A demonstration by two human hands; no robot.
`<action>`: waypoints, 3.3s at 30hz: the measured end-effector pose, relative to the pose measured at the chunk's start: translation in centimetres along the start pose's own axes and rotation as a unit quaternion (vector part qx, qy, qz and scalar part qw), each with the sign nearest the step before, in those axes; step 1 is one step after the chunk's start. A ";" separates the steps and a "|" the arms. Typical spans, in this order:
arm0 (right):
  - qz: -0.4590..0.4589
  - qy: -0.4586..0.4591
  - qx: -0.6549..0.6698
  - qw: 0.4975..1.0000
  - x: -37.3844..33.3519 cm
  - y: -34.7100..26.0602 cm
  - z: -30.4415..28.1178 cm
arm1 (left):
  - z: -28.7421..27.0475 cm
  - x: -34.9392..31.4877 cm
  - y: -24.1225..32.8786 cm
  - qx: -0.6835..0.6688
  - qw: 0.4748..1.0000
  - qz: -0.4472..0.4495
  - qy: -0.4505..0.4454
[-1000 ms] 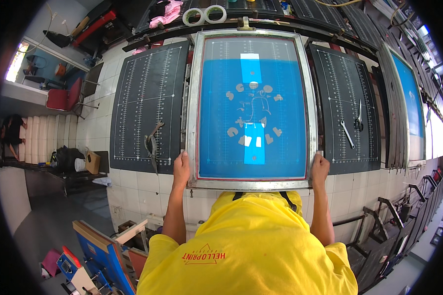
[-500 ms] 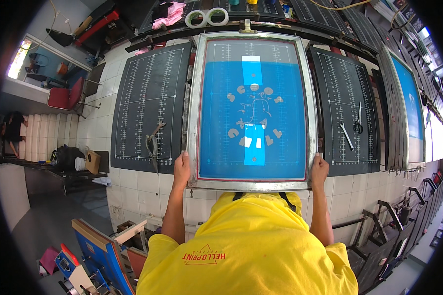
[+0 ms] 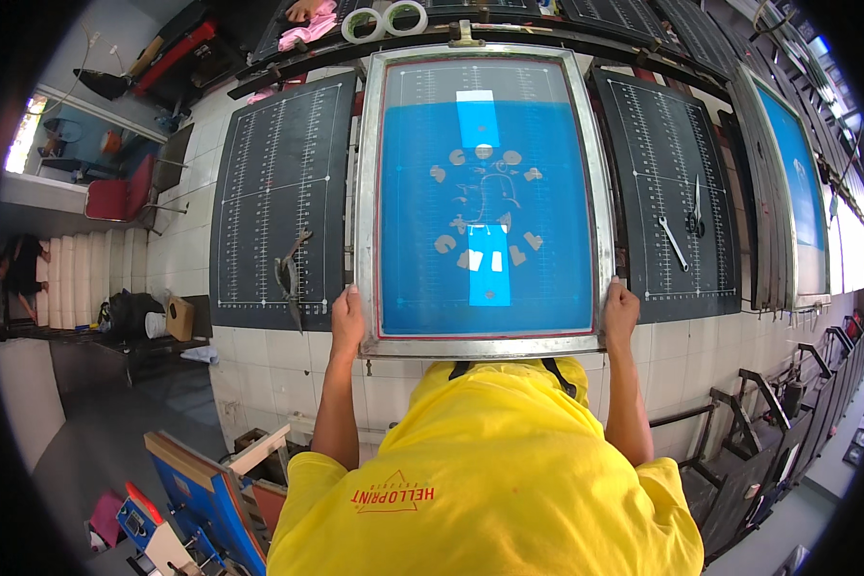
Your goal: The person aligns a screen printing frame on a press, adjusting the position by turning knobs and applying tape to the edges of the screen.
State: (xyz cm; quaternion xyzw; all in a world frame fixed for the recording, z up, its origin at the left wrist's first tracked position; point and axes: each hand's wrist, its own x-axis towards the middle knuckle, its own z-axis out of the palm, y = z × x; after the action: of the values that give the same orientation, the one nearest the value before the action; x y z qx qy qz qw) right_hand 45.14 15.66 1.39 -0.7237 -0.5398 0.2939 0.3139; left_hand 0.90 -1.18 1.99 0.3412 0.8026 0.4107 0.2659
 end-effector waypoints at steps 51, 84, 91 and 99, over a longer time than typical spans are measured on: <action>0.010 -0.041 0.005 0.999 0.5 -1.1 -0.5 | 0.4 0.1 -1.7 -0.021 1.000 -0.005 0.023; -0.151 -0.097 -0.122 0.976 19.9 -9.3 -4.1 | 8.2 34.5 9.8 0.053 0.972 0.226 0.037; -0.312 -0.150 -0.086 0.934 25.5 -25.3 8.4 | 10.5 46.4 12.0 0.043 0.964 0.253 0.065; -0.508 -0.273 -0.126 0.807 29.4 -39.8 26.1 | 11.7 51.8 11.2 0.003 0.991 0.120 0.061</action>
State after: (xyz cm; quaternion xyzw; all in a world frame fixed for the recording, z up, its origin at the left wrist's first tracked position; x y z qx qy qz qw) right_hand 8.61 56.35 13.16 -0.2694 -0.9259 0.2075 0.1647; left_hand -19.51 48.94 -2.25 0.4102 0.7715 0.4576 0.1644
